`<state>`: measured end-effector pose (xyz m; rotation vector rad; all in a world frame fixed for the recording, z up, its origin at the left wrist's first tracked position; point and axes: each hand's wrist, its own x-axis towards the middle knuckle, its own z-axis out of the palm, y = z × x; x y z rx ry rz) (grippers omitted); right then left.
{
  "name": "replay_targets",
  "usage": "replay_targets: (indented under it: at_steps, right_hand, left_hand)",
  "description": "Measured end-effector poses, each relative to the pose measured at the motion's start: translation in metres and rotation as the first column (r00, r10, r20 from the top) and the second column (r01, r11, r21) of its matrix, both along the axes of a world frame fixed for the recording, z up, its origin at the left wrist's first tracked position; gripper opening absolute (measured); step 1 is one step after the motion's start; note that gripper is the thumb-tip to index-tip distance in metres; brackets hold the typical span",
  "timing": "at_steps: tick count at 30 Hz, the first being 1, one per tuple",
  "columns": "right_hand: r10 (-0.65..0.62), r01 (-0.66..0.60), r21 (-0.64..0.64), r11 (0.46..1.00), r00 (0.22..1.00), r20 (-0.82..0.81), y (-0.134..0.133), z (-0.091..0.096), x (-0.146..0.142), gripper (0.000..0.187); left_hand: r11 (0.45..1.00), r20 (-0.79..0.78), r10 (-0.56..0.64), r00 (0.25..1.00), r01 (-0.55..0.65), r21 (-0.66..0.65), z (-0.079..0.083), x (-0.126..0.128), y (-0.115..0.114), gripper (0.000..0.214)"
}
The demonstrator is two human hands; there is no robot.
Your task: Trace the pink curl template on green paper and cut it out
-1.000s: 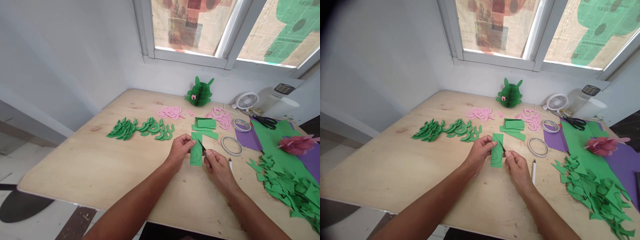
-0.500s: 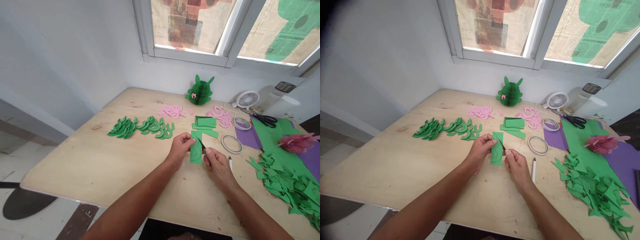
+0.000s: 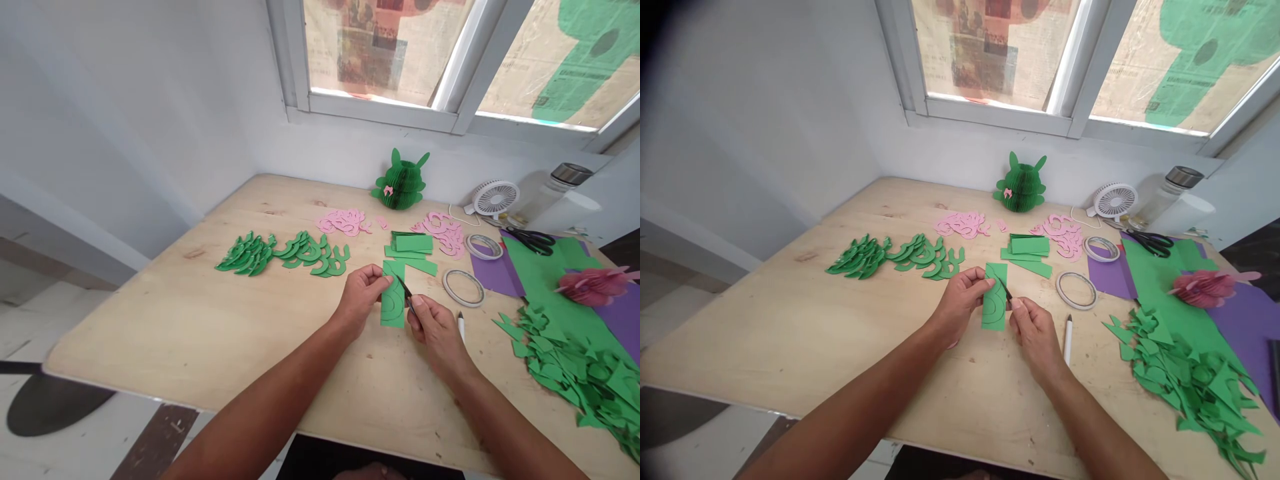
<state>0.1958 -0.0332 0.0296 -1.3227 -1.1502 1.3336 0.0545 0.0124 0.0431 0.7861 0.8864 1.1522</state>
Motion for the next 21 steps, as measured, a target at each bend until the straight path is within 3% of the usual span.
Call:
replay_targets:
  at_steps: [21]
  right_hand:
    - [-0.001, 0.001, 0.004, 1.000, 0.998, 0.060, 0.0012, -0.0024, 0.0023, 0.038]
  left_hand:
    - [1.000, 0.001, -0.015, 1.000, 0.015, -0.007, 0.0023, -0.0010, -0.0005, 0.029]
